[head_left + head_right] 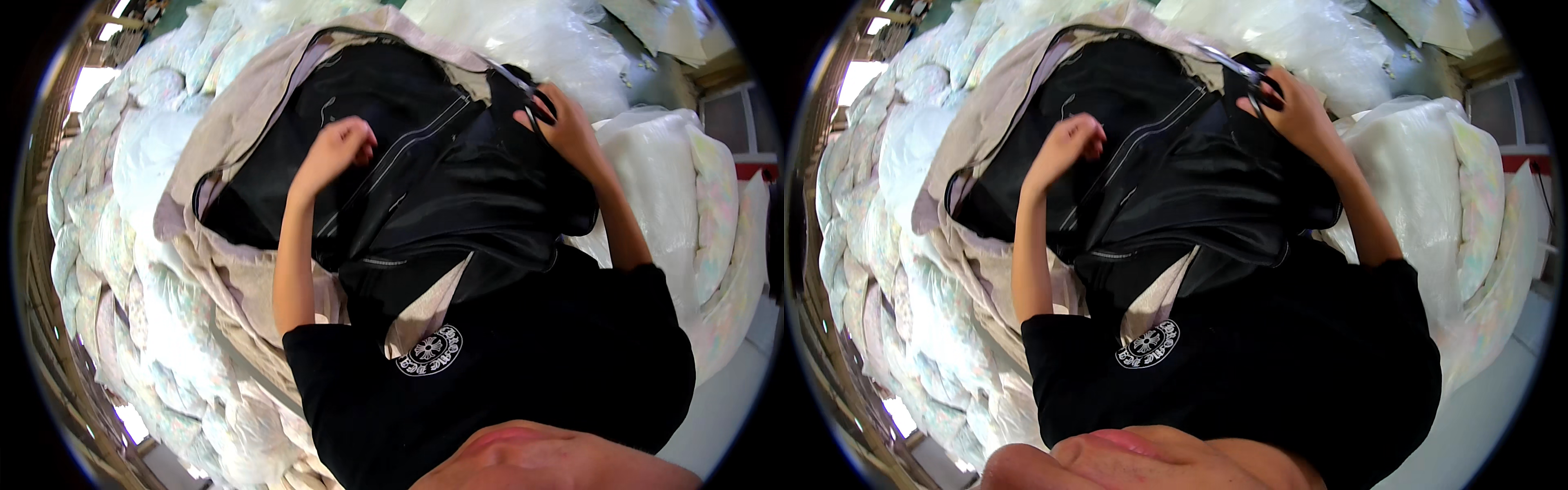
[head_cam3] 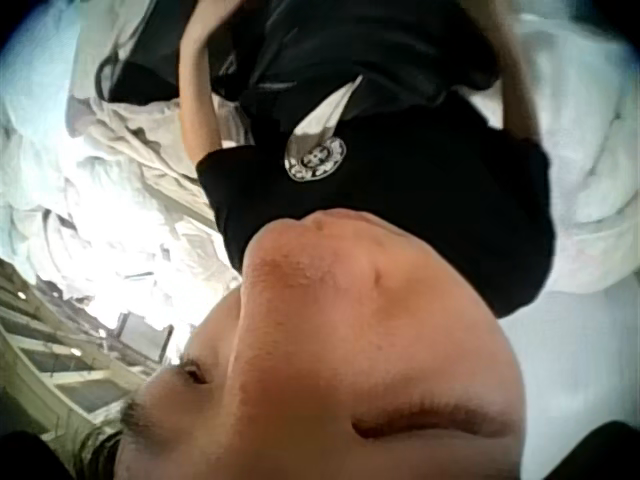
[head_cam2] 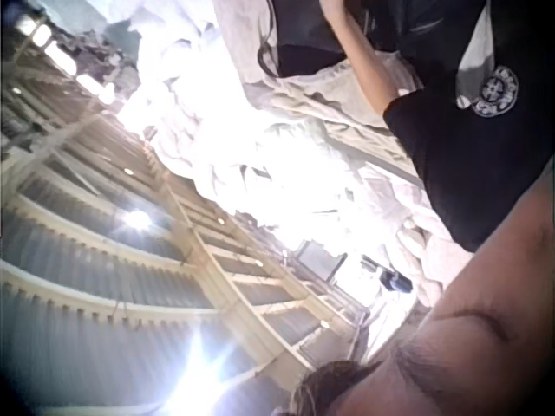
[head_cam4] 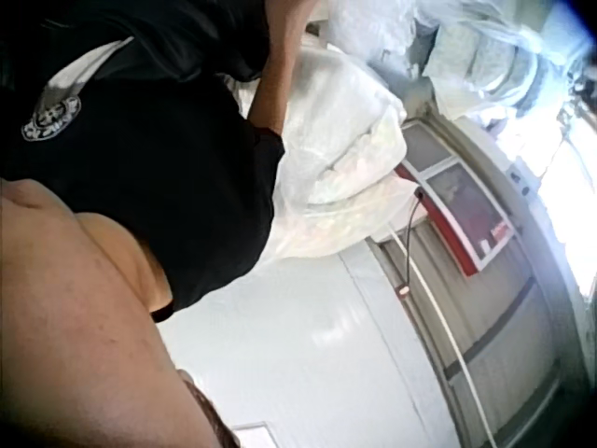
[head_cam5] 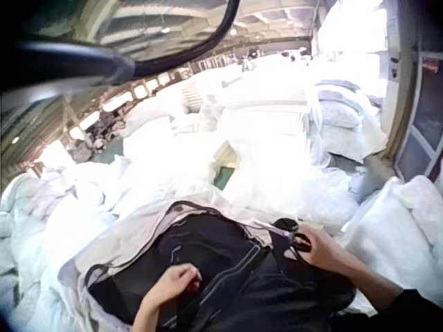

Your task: The person uses scissors to cut along the seam of a black fabric liner, then unfolds and separates pieces of a tan fabric cover from the black liner.

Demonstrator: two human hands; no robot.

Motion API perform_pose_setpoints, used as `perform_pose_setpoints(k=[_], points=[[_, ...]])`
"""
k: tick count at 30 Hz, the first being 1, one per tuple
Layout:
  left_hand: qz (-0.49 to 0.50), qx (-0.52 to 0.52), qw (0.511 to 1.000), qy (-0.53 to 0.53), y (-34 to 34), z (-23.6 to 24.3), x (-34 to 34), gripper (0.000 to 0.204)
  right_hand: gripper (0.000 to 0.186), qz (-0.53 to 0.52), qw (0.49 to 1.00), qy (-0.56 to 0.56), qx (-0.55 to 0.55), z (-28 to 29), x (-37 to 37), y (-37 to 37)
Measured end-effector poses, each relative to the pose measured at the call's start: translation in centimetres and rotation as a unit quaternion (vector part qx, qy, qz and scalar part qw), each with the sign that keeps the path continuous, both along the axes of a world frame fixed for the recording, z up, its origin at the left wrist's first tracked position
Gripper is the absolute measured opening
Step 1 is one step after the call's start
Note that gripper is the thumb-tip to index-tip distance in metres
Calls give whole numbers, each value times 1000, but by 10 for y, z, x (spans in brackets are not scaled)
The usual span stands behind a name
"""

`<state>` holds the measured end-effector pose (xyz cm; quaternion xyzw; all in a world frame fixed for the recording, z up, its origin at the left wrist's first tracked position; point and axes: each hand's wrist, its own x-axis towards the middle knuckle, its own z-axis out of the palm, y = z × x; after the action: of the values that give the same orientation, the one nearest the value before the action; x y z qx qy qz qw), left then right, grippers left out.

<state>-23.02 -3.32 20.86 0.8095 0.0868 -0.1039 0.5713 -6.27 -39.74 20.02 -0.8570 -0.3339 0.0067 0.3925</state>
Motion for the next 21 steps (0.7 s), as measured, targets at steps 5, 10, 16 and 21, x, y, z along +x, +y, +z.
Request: perform_pose_setpoints(k=[5, 10, 16, 21], points=[[-78, 157, 975, 133, -50, -12, -158, 29, 35, 298, 939, 163, -49, -3, 15, 80], [97, 233, 928, 273, -38, -6, -310, 38, 42, 439, 875, 147, -139, -25, 6, 97], [247, 186, 845, 436, -39, 8, -442, 32, 43, 471, 856, 175, -123, -5, -3, 87], [298, 221, 805, 464, -52, -24, -420, 33, 40, 412, 862, 201, -217, 15, -5, 45]])
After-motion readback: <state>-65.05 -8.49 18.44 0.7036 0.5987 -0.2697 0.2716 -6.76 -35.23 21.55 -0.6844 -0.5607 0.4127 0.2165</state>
